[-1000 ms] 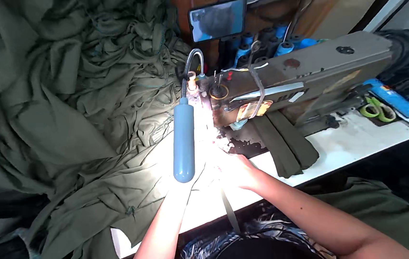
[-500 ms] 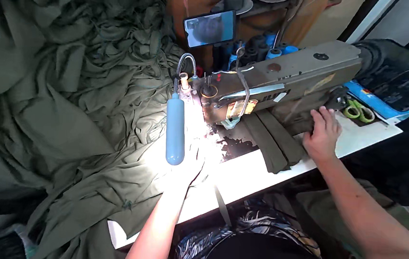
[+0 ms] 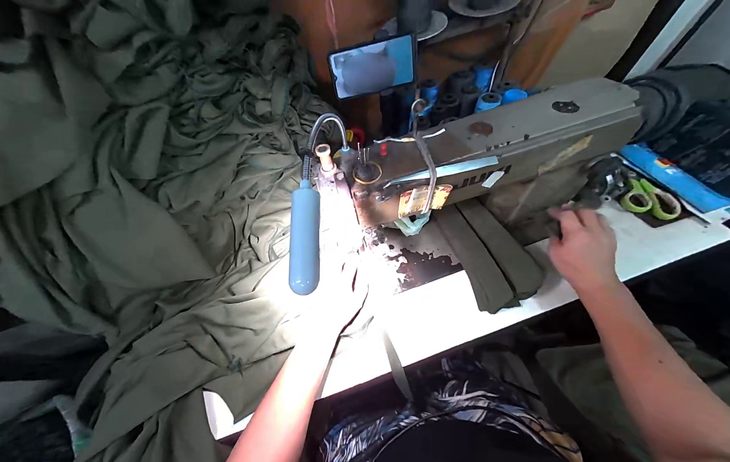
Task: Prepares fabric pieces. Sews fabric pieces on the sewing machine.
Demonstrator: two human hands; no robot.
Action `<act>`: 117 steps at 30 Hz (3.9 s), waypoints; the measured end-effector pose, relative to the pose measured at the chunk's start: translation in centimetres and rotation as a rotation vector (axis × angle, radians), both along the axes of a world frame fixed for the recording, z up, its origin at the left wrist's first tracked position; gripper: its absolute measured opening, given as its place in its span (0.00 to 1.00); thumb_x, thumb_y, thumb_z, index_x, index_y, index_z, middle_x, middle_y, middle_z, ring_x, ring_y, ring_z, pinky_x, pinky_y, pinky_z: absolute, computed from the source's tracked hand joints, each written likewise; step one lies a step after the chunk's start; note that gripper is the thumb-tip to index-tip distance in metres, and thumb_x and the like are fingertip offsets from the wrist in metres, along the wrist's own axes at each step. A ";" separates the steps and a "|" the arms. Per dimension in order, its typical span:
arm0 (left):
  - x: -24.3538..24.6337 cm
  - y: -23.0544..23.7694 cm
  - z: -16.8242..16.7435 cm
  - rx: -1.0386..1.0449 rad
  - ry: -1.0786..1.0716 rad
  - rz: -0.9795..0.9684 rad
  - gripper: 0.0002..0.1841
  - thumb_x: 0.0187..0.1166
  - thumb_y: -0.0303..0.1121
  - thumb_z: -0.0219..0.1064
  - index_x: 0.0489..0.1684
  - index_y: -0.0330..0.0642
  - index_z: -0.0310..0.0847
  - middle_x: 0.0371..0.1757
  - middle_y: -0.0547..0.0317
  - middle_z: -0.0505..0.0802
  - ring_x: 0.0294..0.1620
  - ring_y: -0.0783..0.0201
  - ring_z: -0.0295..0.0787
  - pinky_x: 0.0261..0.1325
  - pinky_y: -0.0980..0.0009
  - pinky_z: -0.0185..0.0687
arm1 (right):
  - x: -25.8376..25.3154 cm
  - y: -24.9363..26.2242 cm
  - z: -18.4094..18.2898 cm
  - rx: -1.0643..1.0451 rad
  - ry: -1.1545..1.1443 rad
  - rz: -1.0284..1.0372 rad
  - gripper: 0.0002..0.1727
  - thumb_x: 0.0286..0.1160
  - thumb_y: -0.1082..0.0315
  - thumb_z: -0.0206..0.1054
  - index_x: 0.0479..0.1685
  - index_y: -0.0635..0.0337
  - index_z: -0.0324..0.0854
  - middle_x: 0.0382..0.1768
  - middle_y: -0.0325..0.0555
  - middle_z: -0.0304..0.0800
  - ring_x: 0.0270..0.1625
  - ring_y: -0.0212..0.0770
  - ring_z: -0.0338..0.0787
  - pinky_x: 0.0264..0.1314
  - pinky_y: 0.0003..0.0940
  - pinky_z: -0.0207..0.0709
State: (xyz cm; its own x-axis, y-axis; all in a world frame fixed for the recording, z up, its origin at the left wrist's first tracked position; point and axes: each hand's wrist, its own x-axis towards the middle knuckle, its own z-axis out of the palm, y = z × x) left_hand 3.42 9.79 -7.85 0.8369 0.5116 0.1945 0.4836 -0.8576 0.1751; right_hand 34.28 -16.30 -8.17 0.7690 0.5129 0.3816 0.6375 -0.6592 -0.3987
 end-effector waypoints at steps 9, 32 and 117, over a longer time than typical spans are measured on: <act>0.5 0.1 0.4 -0.059 0.023 0.018 0.24 0.88 0.46 0.56 0.68 0.40 0.86 0.74 0.46 0.86 0.80 0.45 0.77 0.84 0.44 0.65 | -17.6 3.0 3.3 0.058 0.252 0.807 0.13 0.72 0.80 0.62 0.50 0.75 0.89 0.54 0.66 0.92 0.58 0.59 0.93 0.63 0.53 0.85; -6.3 -3.3 17.1 -0.053 0.667 -0.093 0.20 0.78 0.45 0.66 0.54 0.37 0.88 0.60 0.38 0.90 0.67 0.38 0.84 0.66 0.36 0.74 | -20.6 12.6 3.6 -0.179 0.601 0.975 0.15 0.83 0.74 0.56 0.55 0.79 0.84 0.53 0.71 0.87 0.61 0.59 0.86 0.71 0.51 0.73; -2.6 -4.3 0.7 0.100 0.054 -0.142 0.20 0.89 0.35 0.55 0.70 0.37 0.83 0.74 0.44 0.87 0.76 0.43 0.83 0.76 0.42 0.74 | -25.1 0.0 4.5 0.404 0.670 1.270 0.08 0.71 0.79 0.64 0.44 0.70 0.86 0.32 0.52 0.90 0.34 0.32 0.87 0.39 0.19 0.78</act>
